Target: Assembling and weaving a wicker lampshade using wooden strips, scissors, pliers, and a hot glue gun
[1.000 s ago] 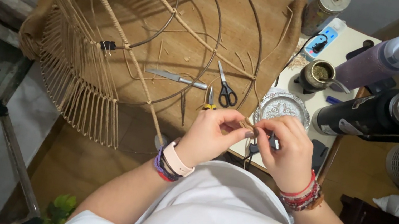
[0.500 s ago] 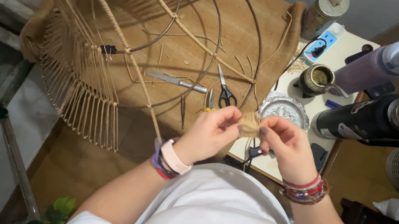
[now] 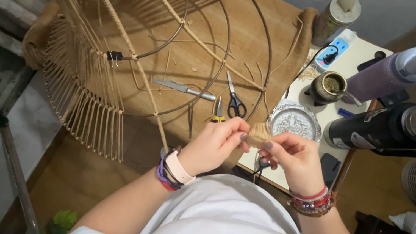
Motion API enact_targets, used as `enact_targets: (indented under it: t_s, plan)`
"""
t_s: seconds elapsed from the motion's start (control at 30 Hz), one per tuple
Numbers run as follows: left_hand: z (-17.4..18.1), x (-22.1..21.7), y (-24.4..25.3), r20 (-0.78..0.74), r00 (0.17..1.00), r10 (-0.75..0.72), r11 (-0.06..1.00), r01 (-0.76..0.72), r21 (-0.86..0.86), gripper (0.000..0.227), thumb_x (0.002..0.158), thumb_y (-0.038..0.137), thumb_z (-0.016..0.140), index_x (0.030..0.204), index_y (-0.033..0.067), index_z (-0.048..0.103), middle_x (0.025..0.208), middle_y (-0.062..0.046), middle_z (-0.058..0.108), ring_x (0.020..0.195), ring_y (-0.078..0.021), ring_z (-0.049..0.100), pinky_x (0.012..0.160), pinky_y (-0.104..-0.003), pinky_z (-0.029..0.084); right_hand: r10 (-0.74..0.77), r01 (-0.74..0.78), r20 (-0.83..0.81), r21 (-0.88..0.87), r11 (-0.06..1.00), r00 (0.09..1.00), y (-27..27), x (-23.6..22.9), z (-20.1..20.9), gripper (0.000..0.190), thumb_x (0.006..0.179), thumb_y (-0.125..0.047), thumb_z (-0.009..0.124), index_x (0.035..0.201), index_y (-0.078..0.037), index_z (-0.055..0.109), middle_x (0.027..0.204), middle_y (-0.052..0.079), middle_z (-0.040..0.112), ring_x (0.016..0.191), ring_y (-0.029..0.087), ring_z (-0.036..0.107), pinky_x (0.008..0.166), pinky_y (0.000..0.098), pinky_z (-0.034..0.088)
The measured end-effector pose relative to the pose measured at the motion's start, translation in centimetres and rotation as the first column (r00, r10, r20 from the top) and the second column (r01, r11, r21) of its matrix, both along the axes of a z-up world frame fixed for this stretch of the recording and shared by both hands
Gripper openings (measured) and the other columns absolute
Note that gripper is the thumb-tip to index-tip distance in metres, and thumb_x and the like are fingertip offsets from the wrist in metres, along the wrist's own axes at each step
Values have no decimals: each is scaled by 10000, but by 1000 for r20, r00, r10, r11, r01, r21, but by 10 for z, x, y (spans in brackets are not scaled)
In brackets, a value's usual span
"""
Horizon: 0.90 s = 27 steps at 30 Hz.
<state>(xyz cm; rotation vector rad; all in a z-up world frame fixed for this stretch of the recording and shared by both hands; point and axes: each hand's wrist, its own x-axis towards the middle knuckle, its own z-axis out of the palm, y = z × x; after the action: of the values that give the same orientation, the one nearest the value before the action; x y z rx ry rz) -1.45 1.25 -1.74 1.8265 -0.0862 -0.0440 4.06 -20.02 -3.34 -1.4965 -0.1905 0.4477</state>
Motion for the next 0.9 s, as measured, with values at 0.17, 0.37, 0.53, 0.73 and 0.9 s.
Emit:
enact_targets:
  t_s: [0.17,0.37,0.53,0.73,0.9]
  plan:
    - [1,7,-10,-16,999,33,994,-35,-102,131,951,221,673,991,99,643,779,-69,708,772,-175,657,691,-336,558,20,-16,69,-59,998,997,-1,2,7,60,859,17,766,817,59,753,578,154,684,461,122,585,412,252,532]
    - [0,3,-4,40,996,79,992,-75,-100,172,1000,187,607,864,177,711,603,26,660,656,-41,530,642,-237,496,29,-11,131,-134,991,991,-7,7,-2,52,883,0,738,880,28,781,536,117,636,448,114,573,392,232,520]
    - [-1,-5,-12,121,990,76,996,-80,29,175,996,201,602,875,166,723,648,-72,695,670,-231,694,663,-318,533,103,-35,286,-236,971,953,11,7,18,163,889,-41,760,1045,-14,799,781,150,734,671,156,639,531,296,565]
    - [14,-11,-12,164,980,111,993,-114,9,215,1008,195,592,834,190,717,672,7,722,698,-231,708,705,-292,557,35,-8,161,-164,986,986,7,9,0,107,853,-47,812,921,22,769,620,92,661,517,100,583,439,215,541]
    - [5,-15,-1,181,977,110,988,-128,89,203,997,207,617,821,184,714,657,-37,694,708,-266,702,698,-320,554,-49,61,118,-106,992,992,7,5,-9,141,807,1,835,928,47,780,601,137,685,493,129,628,439,257,576]
